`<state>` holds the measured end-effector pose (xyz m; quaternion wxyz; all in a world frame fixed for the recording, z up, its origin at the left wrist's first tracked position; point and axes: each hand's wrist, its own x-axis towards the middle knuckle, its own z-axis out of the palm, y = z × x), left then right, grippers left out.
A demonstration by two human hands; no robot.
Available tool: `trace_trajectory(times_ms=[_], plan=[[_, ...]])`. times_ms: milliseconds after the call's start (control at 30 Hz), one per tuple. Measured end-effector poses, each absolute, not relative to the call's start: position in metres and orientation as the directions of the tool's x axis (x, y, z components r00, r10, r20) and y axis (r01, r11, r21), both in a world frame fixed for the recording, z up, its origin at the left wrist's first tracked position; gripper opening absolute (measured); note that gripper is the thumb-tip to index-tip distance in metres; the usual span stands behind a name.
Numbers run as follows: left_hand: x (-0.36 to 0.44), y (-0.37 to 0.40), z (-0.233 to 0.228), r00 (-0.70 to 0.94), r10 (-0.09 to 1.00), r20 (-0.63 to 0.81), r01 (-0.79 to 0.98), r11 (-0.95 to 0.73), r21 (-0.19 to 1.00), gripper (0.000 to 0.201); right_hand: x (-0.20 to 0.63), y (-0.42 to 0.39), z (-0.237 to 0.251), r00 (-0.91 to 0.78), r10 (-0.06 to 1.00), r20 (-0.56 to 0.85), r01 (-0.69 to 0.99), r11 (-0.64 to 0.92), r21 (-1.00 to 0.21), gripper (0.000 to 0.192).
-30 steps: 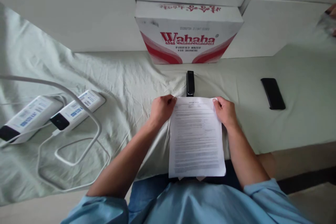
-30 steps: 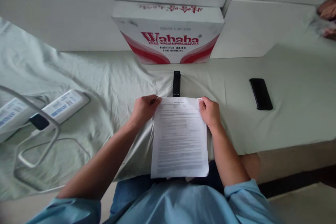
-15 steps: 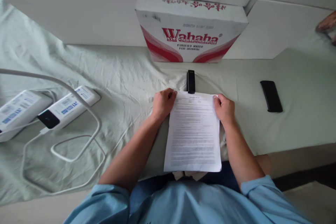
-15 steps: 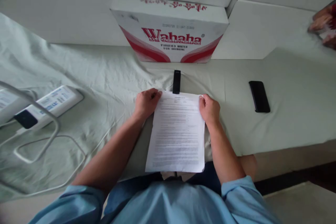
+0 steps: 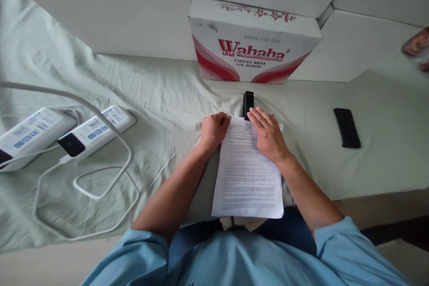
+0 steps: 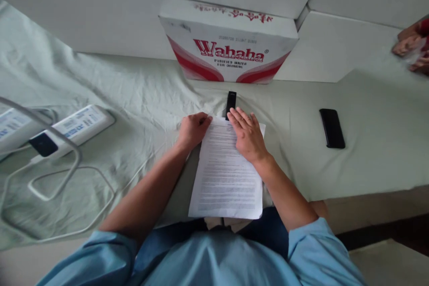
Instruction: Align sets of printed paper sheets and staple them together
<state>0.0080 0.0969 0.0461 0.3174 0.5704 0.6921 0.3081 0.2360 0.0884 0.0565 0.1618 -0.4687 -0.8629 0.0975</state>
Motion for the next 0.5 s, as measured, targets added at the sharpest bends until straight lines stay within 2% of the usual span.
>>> trace_trajectory(times_ms=[233,367,433,500], plan=[[0.009,0.1,0.046,-0.157,0.982,-0.105,0.582,0.178,0.794,0.028,0.232,0.088,0.05,-0.46,0.877,0.14,0.815,0.479,-0.326,0.077],[0.004,0.099,0.048,-0.103,0.99,-0.093,0.551,0.134,0.823,0.033,0.245,0.09,0.049,-0.438,0.871,0.224,0.77,0.492,-0.408,0.063],[-0.002,0.099,0.049,-0.055,0.994,-0.091,0.489,0.106,0.866,0.032,0.261,0.089,0.045,-0.322,0.885,0.337,0.741,0.457,-0.492,0.052],[-0.011,0.099,0.048,0.01,0.995,-0.095,0.372,0.085,0.924,0.031,0.281,0.085,0.04,-0.076,0.899,0.432,0.725,0.347,-0.595,0.047]])
